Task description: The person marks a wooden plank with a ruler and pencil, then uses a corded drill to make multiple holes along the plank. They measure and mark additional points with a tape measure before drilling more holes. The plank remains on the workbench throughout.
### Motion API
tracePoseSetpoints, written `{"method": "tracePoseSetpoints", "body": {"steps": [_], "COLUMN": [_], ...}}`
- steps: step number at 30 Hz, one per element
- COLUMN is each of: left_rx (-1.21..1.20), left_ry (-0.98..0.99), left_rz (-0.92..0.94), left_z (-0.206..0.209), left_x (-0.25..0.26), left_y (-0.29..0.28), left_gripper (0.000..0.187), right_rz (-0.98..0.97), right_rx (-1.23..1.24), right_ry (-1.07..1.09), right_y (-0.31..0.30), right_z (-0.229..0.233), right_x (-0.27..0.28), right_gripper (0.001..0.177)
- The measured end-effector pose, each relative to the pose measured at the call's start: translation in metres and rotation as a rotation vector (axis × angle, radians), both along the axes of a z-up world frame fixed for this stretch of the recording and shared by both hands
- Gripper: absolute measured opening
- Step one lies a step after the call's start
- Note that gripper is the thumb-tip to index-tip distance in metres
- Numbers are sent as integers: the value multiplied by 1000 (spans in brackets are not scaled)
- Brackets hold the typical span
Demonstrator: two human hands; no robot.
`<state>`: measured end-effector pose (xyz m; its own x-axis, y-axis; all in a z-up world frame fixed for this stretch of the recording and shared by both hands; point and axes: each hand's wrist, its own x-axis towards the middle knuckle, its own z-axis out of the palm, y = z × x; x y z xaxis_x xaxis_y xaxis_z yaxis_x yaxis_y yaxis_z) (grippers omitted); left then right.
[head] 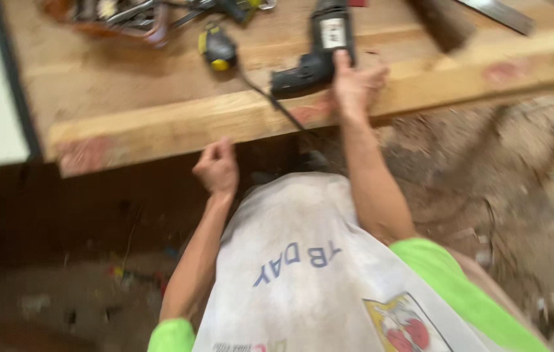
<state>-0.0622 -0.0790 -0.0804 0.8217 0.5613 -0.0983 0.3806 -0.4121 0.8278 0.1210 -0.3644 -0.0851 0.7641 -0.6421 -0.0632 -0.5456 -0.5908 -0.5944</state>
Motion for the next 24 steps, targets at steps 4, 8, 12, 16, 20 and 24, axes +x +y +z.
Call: {"method": "tracePoseSetpoints", "body": {"steps": [4, 8, 12, 16, 20, 24], "left_rx": [-25, 94, 49, 27, 4, -50], "left_ry": [10, -186, -141, -144, -228, -293], "left_rz": [-143, -207, -179, -119, -134, -171], "left_z": [5, 18, 34, 40, 39, 54], "left_x": [12, 25, 28, 29, 27, 44], "left_y": [-46, -91, -118, -122, -122, -105], "left_gripper": [32, 26, 31, 31, 29, 30], "right_rz": [-56, -168, -69, -48, -27, 100], "right_rx": [523, 998, 1234, 1250, 1261, 1254], "right_ry": [83, 24, 71, 38, -35, -369], "right_y": [-7, 1, 4, 9, 12, 11], "right_z": [-21, -3, 26, 29, 16, 38], "right_x": [33, 44, 41, 34, 26, 13], "right_gripper": [119, 64, 51, 49, 50, 54]}}
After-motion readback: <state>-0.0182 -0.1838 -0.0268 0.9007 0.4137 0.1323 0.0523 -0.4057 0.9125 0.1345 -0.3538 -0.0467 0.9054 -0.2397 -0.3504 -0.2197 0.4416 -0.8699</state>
